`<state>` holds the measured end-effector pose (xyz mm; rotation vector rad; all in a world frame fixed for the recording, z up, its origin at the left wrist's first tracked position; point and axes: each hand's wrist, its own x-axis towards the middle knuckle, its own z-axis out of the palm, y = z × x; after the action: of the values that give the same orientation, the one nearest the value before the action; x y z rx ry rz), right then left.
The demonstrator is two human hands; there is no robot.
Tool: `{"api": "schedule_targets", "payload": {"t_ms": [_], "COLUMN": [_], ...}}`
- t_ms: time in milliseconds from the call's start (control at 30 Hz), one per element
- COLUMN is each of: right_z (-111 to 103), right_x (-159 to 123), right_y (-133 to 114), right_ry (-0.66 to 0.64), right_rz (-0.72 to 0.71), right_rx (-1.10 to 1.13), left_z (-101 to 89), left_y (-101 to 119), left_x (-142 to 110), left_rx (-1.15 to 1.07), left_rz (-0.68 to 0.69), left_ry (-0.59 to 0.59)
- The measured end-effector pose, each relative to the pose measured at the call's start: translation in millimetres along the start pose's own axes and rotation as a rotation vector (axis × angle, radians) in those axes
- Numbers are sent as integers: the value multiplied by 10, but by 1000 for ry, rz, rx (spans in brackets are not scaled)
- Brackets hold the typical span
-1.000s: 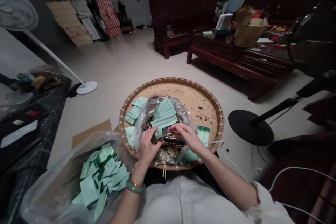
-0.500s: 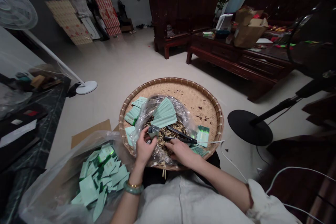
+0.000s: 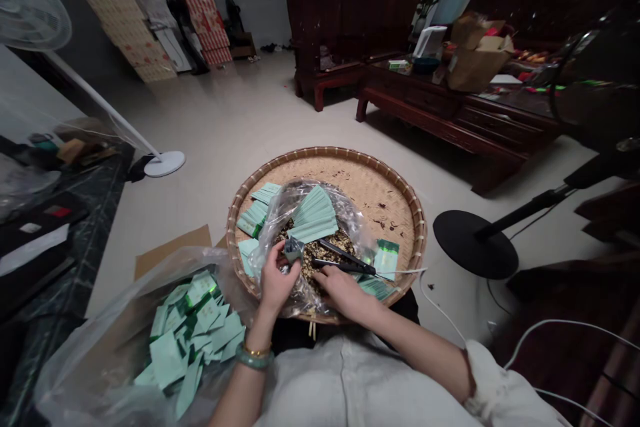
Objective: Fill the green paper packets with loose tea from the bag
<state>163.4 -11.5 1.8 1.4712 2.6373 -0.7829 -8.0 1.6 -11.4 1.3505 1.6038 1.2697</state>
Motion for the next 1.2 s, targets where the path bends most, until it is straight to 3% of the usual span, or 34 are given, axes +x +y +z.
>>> {"api": "schedule_targets", "payload": {"t_ms": [200, 333, 467, 633, 733, 967, 1067, 1200], "right_z": [106, 89, -7, -208, -410, -906, -960, -931], "right_x": [64, 89, 123, 180, 194, 196, 236, 277], "right_y": [111, 229, 324, 349, 311, 119, 42, 11], "right_ry": [39, 149, 243, 227, 227, 355, 405, 328], "right_rz": [10, -20, 8, 26, 47, -60, -122, -146], "right_rx": [84, 277, 553, 1005, 1168, 1175, 1114, 1014], "left_z": [13, 6, 4, -3, -15, 7, 37, 59], "left_y": [31, 32, 9, -5, 6, 30, 27, 6], "left_x": [-6, -4, 1, 1, 0, 10, 18, 27], "left_rx": [-28, -41, -66, -59, -3, 155, 184, 202], "left_rz": [13, 17, 18, 28, 67, 267, 331, 354], "left_ry": [2, -19, -33, -67, -79, -94, -96, -71]}}
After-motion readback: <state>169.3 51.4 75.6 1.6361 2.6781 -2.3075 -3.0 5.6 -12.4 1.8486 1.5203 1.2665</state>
